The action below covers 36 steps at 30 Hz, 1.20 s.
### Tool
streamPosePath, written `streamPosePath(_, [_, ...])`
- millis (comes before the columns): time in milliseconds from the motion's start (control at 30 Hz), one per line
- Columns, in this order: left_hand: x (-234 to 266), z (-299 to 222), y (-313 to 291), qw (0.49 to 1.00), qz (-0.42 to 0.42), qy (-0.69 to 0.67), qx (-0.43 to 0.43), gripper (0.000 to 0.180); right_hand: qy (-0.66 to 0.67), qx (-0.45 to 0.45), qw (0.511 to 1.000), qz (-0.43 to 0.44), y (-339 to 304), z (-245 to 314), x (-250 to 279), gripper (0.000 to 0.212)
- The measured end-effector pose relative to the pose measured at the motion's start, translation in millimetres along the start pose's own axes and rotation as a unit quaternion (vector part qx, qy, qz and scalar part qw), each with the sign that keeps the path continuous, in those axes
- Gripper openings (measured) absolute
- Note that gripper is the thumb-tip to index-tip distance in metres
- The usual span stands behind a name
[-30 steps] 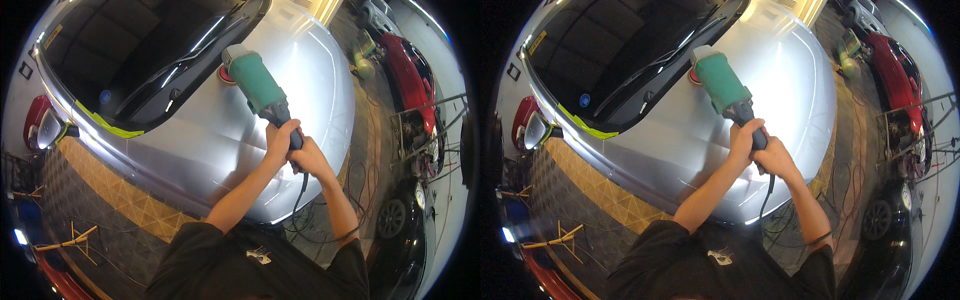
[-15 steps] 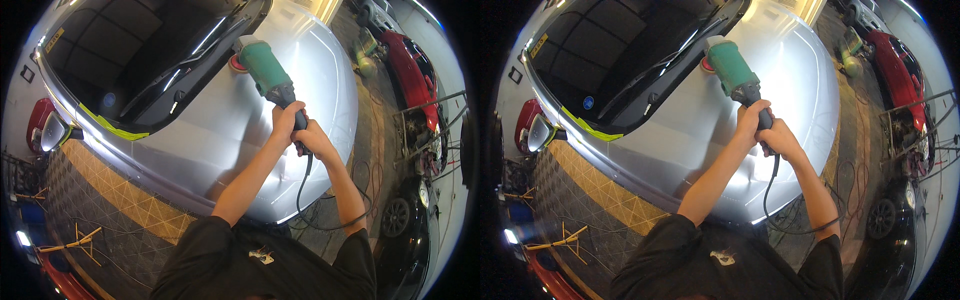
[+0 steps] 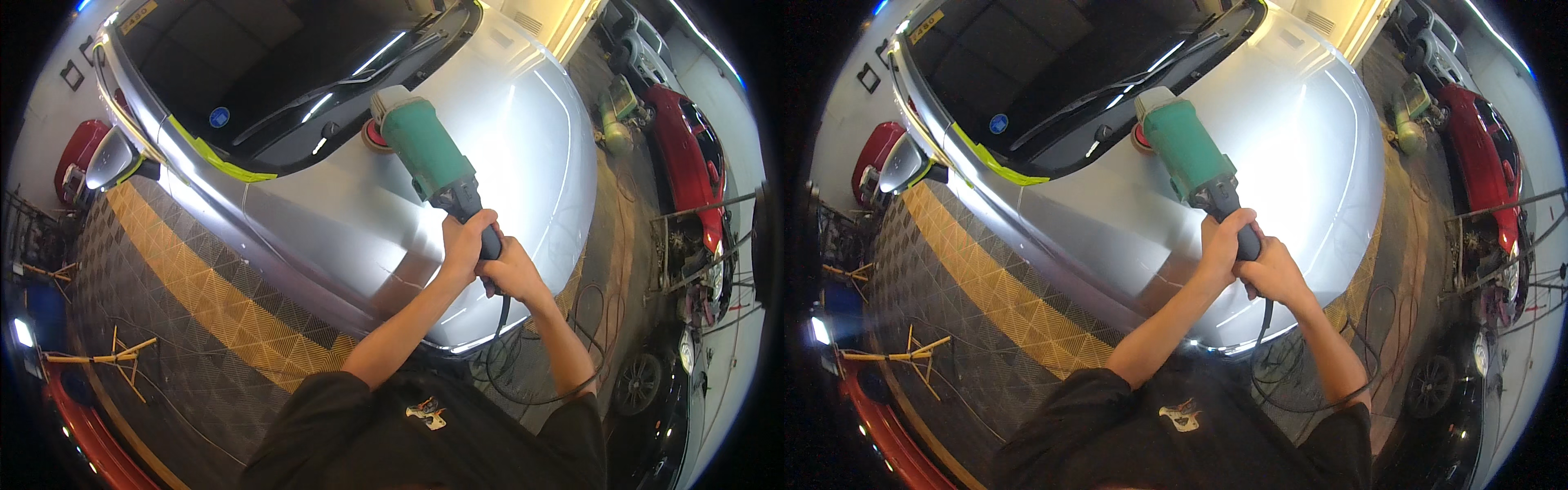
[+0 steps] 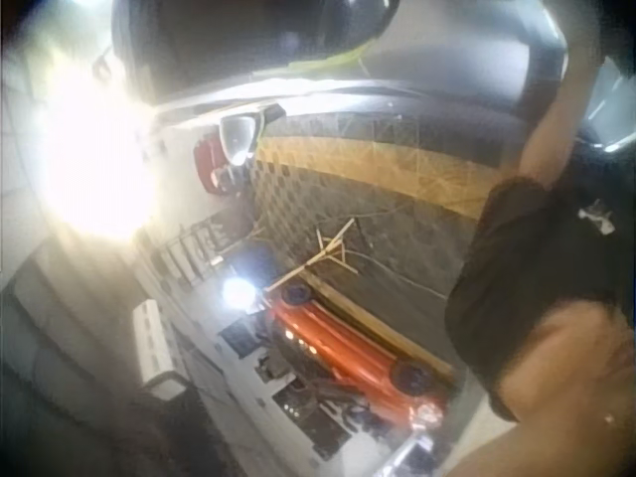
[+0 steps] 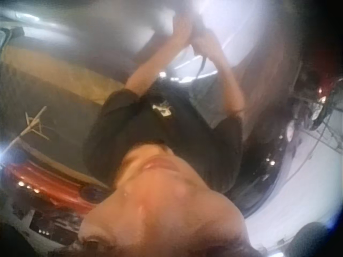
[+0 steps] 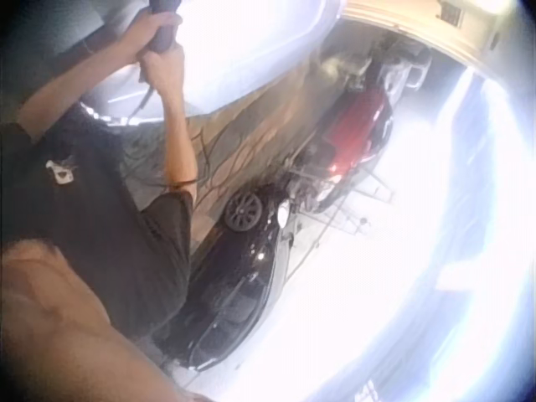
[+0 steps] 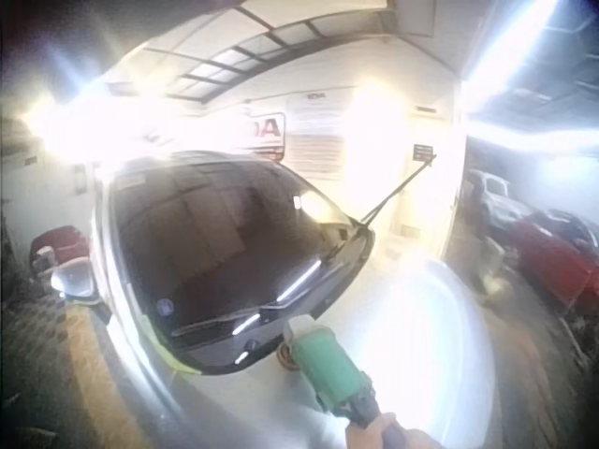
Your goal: The person uses a green electric polishing machine to buff the hood of a silver car. They move the tool in circular and sweeping motions across the surface, covering the center and edges of the hood.
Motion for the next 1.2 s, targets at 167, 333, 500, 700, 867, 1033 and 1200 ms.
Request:
streamPosePath(167, [27.0, -4.0, -16.7, 1.0, -0.007, 0.008, -0.011, 0.02, 0.011, 0.018, 0.999, 0.024, -6.3, 2.4, -27.4, 0.038])
streamPosePath(333, [44.6, -8.7, -33.9, 0.999, -0.017, 0.035, -0.008, 0.02, -0.022, 0.031, 0.999, 0.036, -11.0, 4.0, -45.8, 0.029])
streamPosePath(500, [49.4, -1.7, -45.6, 0.999, -0.025, 0.035, -0.006, 0.019, -0.006, 0.023, 0.999, 0.027, -25.5, -0.9, -52.8, 0.022])
streamPosePath(700, [37.0, 22.0, -36.1, 0.999, -0.007, 0.039, 0.011, 0.02, -0.006, -0.014, 1.0, 0.01, -29.2, -22.5, -35.3, 0.027])
streamPosePath(867, [4.0, 20.2, 15.6, 0.997, 0.031, 0.059, 0.037, 0.019, 0.013, -0.03, 0.998, -0.048, 1.5, -18.2, 4.4, 0.044])
streamPosePath(1033, [-38.5, 18.2, 63.4, 0.992, 0.047, 0.061, 0.1, 0.044, 0.119, -0.011, 0.988, -0.096, 36.2, -18.6, 43.6, 0.022])
streamPosePath(1200, [-26.3, 5.7, 96.6, 0.996, 0.015, 0.065, 0.067, 0.07, 0.169, -0.03, 0.978, -0.122, 24.2, -36.4, 60.9, 0.014])
Point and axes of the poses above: each hand's wrist, its own y-axis towards the middle knuckle, its own x-axis out of the back of the hand, z = x × y, the point moved 9 cm from there along y, towards the middle knuckle, and after that the axes turned 4 degrees about x, right-handed, at the moved point
